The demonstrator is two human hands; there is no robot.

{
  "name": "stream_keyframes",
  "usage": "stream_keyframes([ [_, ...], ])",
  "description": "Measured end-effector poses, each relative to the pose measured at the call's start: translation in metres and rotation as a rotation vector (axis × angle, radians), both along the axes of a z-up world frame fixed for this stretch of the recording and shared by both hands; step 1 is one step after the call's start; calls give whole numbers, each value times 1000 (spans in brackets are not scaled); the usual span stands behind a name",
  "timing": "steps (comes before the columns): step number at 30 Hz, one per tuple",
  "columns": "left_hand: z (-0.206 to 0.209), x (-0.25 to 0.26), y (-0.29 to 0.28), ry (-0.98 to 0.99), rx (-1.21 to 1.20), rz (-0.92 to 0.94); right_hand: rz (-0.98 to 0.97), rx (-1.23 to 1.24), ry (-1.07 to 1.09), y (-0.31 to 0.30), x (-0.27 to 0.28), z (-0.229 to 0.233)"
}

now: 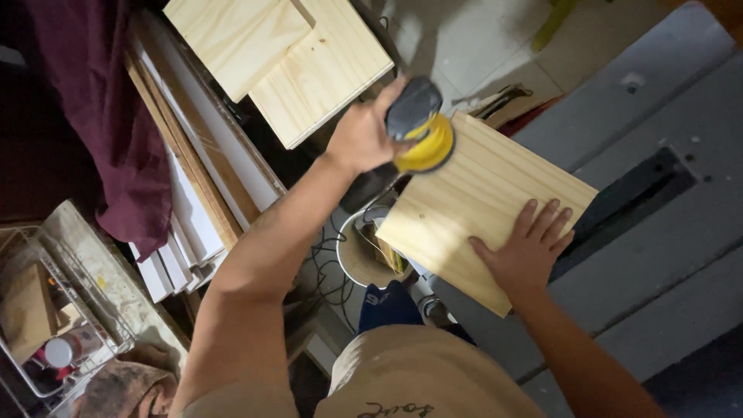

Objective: Sanding a square wooden board using an electric orbital sander on a workbench in a workshop.

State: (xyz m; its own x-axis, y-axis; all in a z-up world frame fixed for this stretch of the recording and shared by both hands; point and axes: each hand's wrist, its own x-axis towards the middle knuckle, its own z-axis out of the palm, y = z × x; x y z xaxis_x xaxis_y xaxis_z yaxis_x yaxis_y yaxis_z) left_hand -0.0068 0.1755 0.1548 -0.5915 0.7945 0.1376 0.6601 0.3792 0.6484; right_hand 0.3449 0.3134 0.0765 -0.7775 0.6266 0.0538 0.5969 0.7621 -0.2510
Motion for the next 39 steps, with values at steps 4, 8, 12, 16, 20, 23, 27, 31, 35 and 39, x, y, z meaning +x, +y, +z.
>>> stream_keyframes([
  [4,-6,-24,38,71,-45,-107,-26,34,-67,0,0,1],
  [8,4,-16,58,63,-24,-165,-32,-2,-97,1,-1,4],
  [12,17,23,35,165,92,-238,-60,-58,-116,0,-2,7],
  [16,40,66,-5,91,-317,-121,-14,-28,-28,1,-1,7],
  [20,86,104,-56,-28,-541,-143,-26,-95,-39,1,-1,7],
  [23,57,131,-92,-27,-591,-153,-35,-104,-35,-1,-5,14],
  [27,82,150,-95,32,-569,-188,-23,-92,-20,0,-3,6],
  [31,69,145,-67,77,-620,-188,-5,-23,21,-1,-3,7],
  [35,50,117,-12,71,-572,-153,17,20,63,1,-1,1],
  [39,22,79,37,208,-510,-93,23,93,91,0,-2,3],
])
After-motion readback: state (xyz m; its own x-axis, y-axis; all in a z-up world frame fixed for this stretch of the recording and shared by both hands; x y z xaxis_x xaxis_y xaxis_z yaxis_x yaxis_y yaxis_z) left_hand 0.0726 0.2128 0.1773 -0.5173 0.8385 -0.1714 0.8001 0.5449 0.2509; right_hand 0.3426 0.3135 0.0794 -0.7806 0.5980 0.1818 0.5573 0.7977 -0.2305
